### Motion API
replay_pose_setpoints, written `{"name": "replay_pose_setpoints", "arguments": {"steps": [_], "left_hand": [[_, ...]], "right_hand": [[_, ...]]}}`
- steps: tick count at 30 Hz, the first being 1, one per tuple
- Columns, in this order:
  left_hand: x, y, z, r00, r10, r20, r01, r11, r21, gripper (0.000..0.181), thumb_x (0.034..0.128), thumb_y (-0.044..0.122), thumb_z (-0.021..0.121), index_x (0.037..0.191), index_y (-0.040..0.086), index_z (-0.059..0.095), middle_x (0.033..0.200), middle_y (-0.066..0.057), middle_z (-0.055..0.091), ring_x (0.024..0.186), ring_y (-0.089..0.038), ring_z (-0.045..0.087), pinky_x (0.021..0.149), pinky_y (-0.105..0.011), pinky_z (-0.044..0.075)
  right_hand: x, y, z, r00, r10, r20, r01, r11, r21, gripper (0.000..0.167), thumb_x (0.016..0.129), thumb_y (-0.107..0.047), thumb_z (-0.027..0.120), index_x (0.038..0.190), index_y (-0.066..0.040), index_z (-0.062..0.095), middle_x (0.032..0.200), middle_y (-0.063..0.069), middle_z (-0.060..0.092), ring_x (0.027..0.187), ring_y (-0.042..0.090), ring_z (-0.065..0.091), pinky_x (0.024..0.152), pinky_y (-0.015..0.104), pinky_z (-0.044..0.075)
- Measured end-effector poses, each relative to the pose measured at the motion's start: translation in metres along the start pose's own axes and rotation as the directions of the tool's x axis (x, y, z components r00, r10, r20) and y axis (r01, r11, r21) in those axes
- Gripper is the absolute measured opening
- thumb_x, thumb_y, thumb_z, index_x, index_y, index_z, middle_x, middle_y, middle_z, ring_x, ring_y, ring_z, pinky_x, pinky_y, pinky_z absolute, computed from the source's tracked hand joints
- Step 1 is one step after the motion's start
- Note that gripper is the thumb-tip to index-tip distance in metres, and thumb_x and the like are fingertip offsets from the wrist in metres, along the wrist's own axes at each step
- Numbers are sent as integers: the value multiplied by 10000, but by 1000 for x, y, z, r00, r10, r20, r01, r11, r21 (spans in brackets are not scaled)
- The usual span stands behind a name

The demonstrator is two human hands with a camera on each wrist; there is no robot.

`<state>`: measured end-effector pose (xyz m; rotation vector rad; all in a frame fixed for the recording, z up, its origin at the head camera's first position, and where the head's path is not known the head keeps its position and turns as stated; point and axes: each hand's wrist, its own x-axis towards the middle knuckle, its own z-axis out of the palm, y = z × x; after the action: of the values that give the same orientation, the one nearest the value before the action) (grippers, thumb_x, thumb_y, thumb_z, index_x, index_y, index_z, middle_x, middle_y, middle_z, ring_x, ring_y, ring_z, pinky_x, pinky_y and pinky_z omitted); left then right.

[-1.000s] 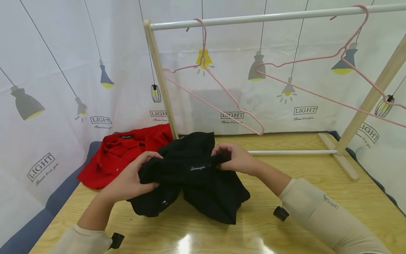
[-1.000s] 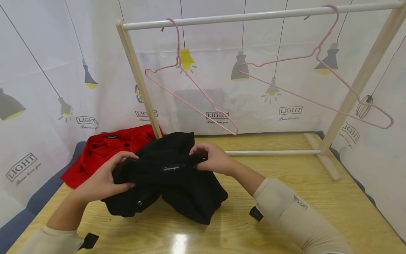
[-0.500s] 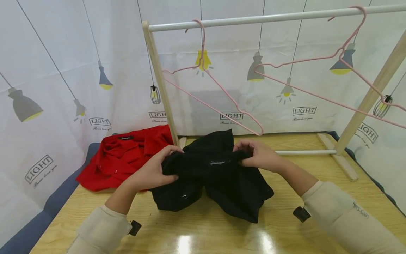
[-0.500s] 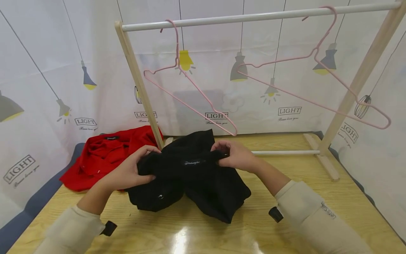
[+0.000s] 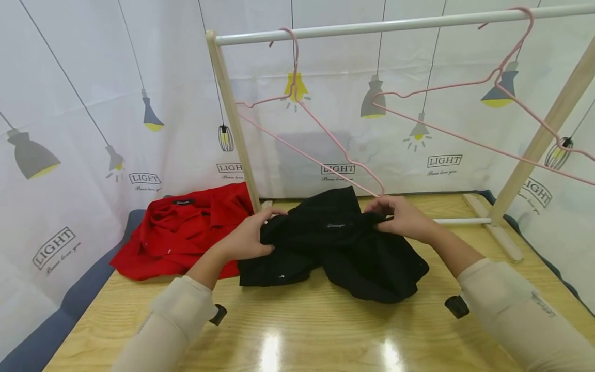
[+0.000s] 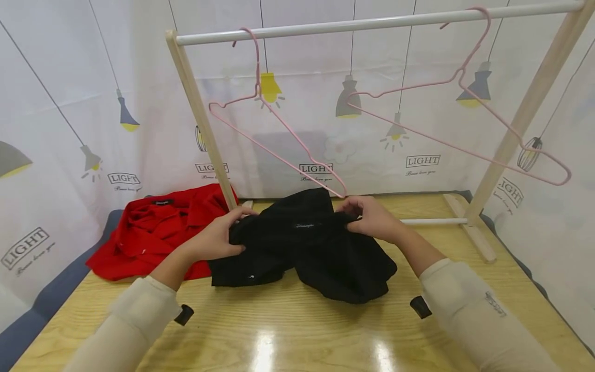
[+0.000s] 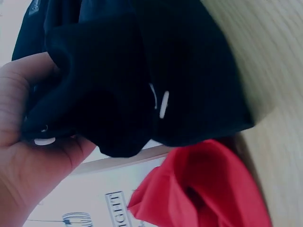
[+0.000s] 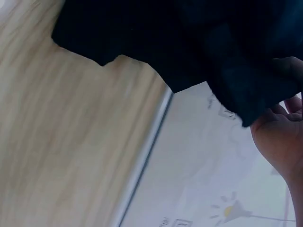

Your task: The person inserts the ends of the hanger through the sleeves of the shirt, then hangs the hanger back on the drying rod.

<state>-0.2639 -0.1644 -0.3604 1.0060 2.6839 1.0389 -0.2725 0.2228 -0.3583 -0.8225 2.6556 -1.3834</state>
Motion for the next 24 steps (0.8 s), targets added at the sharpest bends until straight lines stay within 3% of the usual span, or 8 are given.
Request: {"name": "replay_pose_setpoints", "arguments": {"steps": [6, 13, 17, 24], "left_hand": [[10, -14, 14, 998, -20, 54, 16, 997, 71, 721, 760, -25, 744, 1379, 160, 423, 1270, -70, 559, 1155, -283, 512, 949, -456, 479], [14, -19, 27, 989, -44, 141, 25, 991, 128, 717, 783, -32, 715, 1405, 123, 394, 1372, -104, 510, 1269, -311, 474, 1004, -469, 437], [12, -19, 27, 990, -53, 129, 40, 994, 106, 729, 787, -5, 740, 1413, 145, 396, 1378, -103, 506, 1277, -324, 464, 1009, -493, 426], [-1, -13, 20, 998, -29, 60, 24, 997, 78, 780, 794, 137, 791, 1461, 105, 387, 1418, -98, 467, 1270, -312, 454, 1050, -499, 379]], "right_hand": [[1, 23, 3, 999, 37, 37, -36, 999, -7, 299, 798, 67, 675, 1092, 33, 633, 977, 106, 644, 904, 236, 586, 822, 363, 496], [0, 39, 6, 993, 80, 92, -69, 991, -117, 301, 802, 42, 690, 1097, 45, 628, 963, 94, 654, 892, 221, 593, 797, 360, 489], [-4, 36, 2, 993, 62, 102, -49, 991, -128, 340, 823, 3, 701, 1152, 35, 621, 998, 108, 642, 928, 248, 597, 805, 390, 509], [-21, 16, -13, 986, 65, 157, -49, 993, -106, 517, 890, -130, 708, 1329, 46, 500, 1320, 264, 505, 1150, 439, 542, 923, 508, 490]]}}
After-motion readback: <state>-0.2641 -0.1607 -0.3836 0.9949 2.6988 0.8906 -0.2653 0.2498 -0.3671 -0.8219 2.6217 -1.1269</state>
